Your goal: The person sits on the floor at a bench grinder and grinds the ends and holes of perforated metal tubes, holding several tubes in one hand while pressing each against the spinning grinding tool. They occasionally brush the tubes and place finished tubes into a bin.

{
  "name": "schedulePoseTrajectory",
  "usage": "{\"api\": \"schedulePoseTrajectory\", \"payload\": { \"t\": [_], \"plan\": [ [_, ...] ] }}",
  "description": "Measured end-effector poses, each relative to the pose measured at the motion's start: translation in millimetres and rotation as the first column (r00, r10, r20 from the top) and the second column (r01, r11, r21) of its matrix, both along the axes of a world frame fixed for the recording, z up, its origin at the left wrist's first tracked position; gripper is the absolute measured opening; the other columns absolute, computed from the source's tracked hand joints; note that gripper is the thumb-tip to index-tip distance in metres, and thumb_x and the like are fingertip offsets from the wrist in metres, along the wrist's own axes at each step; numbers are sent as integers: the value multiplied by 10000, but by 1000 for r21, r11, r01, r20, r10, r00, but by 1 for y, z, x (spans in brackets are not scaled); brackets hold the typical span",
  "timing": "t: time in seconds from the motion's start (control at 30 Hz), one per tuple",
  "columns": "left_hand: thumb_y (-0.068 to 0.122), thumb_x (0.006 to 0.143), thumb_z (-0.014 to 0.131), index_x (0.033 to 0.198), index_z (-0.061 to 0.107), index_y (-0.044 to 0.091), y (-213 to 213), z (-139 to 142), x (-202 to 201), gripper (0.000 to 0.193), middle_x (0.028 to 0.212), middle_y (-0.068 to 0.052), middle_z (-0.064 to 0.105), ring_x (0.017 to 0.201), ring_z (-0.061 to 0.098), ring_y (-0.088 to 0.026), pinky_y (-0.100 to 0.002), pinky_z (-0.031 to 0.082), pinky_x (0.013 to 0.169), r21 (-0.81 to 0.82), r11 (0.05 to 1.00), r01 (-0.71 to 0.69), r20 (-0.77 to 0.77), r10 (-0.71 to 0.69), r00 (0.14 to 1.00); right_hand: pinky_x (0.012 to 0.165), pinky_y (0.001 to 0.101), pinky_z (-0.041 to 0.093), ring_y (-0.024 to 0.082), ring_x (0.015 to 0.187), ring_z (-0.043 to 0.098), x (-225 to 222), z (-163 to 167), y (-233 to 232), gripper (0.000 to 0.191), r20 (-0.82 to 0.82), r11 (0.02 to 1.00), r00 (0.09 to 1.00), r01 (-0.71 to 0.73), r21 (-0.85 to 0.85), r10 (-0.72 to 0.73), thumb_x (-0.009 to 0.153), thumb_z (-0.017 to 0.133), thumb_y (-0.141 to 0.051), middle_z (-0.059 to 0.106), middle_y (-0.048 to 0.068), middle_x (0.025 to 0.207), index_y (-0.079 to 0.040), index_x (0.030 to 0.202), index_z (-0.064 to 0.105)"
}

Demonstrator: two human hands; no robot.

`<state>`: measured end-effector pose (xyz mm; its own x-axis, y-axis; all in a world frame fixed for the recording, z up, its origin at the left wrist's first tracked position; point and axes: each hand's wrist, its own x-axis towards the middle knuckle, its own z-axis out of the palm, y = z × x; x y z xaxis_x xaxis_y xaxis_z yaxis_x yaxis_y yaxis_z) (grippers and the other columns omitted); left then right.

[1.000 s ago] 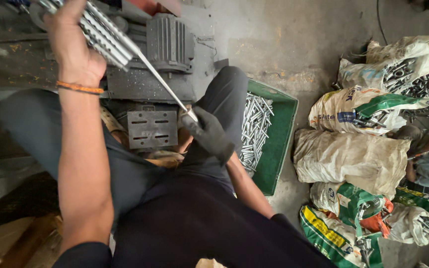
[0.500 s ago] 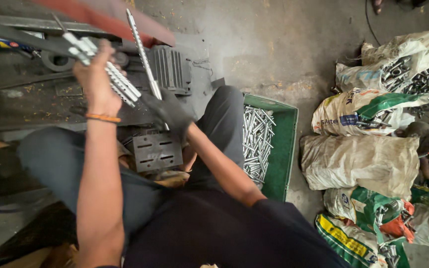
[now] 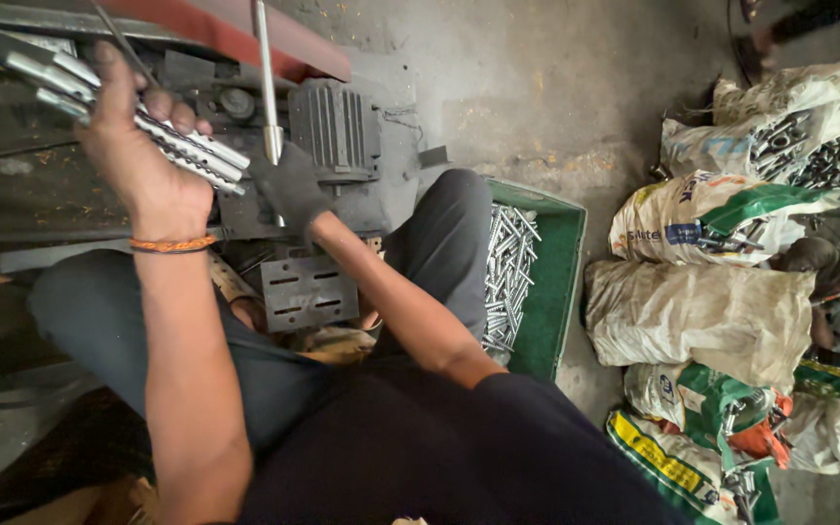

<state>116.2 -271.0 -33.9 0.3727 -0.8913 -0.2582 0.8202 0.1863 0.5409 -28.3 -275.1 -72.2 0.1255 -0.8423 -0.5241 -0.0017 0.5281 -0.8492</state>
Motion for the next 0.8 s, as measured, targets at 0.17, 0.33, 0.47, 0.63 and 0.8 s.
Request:
{"api": "schedulePoseTrajectory", "payload": {
  "t": [0.17, 0.33, 0.47, 0.63, 0.8],
  "plan": [
    [351, 1052, 853, 993, 545, 67, 2, 0, -3, 422, 768, -28, 480, 599, 500, -168, -357, 476, 585, -35, 999, -9, 36, 11, 999, 303, 387, 445, 170, 369, 489, 3, 1, -3, 177, 27, 1000, 1000, -6, -13, 6, 906, 577, -173, 505, 68, 542, -34, 891, 468],
    [342, 1024, 850, 994, 556, 59, 1, 1, -4, 409, 737, -31, 485, 614, 498, -181, -359, 490, 563, 1, 1000, -29, 30, 29, 999, 307, 392, 454, 176, 383, 507, 1, -2, -2, 218, -30, 1000, 1000, -6, -27, 5, 927, 584, -173, 519, 77, 560, 3, 871, 467],
    [341, 1037, 838, 1009, 555, 53, 2, 0, -3, 404, 757, -38, 491, 634, 506, -184, -362, 493, 570, 7, 1000, -26, 1, 26, 1000, 301, 386, 443, 193, 350, 522, 1, -5, -3, 223, -42, 997, 998, -48, -68, 46, 941, 559, -169, 528, 105, 532, 22, 849, 488],
    [342, 1035, 842, 1008, 556, 56, 2, 0, -3, 405, 756, -38, 484, 635, 501, -178, -354, 485, 568, 16, 999, -36, 15, 36, 999, 291, 379, 422, 169, 358, 504, 7, -8, -3, 232, 24, 998, 1000, 5, -63, -4, 949, 594, -194, 519, 82, 547, -10, 887, 467],
    [335, 1021, 844, 991, 560, 52, 2, 1, -3, 402, 746, -41, 485, 628, 511, -185, -378, 499, 590, 39, 998, -58, 10, 57, 998, 290, 381, 440, 176, 355, 524, 10, -8, -2, 264, 12, 996, 1000, -7, -89, 8, 955, 609, -223, 536, 78, 554, -1, 886, 483]
  ]
}}
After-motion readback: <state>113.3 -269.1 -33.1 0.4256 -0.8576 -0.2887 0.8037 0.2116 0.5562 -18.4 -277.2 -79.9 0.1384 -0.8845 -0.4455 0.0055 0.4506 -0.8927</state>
